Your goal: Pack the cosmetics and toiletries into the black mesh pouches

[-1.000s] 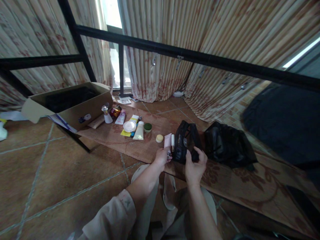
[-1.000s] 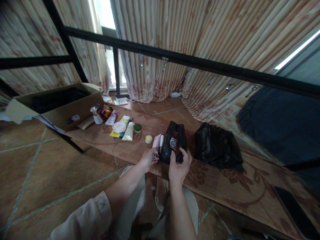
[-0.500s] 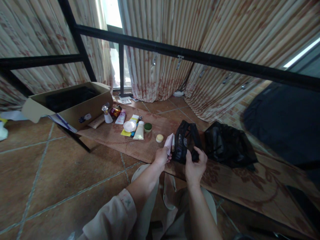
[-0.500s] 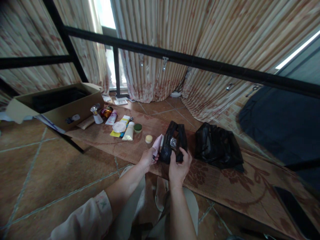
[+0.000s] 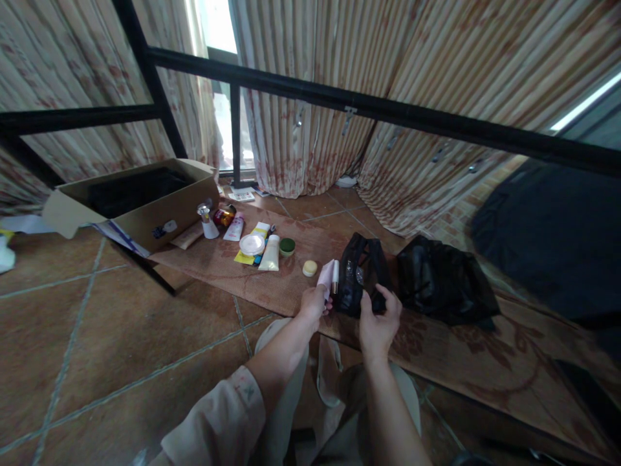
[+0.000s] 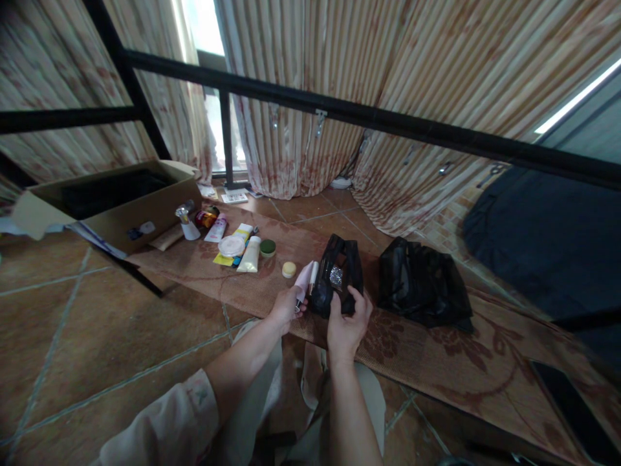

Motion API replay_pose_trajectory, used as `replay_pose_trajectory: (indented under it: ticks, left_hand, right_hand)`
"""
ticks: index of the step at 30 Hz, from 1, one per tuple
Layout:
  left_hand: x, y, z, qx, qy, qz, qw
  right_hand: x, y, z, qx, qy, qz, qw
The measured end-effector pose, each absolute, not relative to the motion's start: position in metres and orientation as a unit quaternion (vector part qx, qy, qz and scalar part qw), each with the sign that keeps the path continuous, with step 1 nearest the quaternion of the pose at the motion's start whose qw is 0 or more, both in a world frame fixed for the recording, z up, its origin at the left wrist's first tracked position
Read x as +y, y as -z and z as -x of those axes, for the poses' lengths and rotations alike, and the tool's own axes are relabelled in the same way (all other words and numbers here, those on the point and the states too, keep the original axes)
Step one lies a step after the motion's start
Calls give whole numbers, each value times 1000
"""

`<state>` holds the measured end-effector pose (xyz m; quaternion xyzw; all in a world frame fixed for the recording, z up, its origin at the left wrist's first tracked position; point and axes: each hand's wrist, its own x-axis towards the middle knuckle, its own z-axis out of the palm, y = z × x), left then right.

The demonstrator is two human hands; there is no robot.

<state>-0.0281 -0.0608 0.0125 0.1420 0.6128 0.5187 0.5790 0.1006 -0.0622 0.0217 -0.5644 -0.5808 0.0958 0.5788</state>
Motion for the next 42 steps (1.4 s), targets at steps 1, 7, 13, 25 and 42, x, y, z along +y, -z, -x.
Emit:
replay_pose_trajectory:
  ticks: [1,7,13,25,42]
  left_hand:
    - [-61,-13,28,612,-517,-144,581]
    - [-62,-15,26,610,-509,-158,586]
    - [-62,-14,24,614,-509,-174,578]
    - [-61,-9,23,623,-510,-182,564]
    - [-64,-16,22,622,-500,-185,573]
  right_hand:
    - [-62,-22,-101,-581,-97,564,578]
    - [-61,-21,-100,-577,-100,564,582]
    - [-62,-21,-100,-582,-98,560,582]
    - [-63,-21,-100,-577,-105,562,584]
    - [-63,-21,-99,-580,-99,558,585]
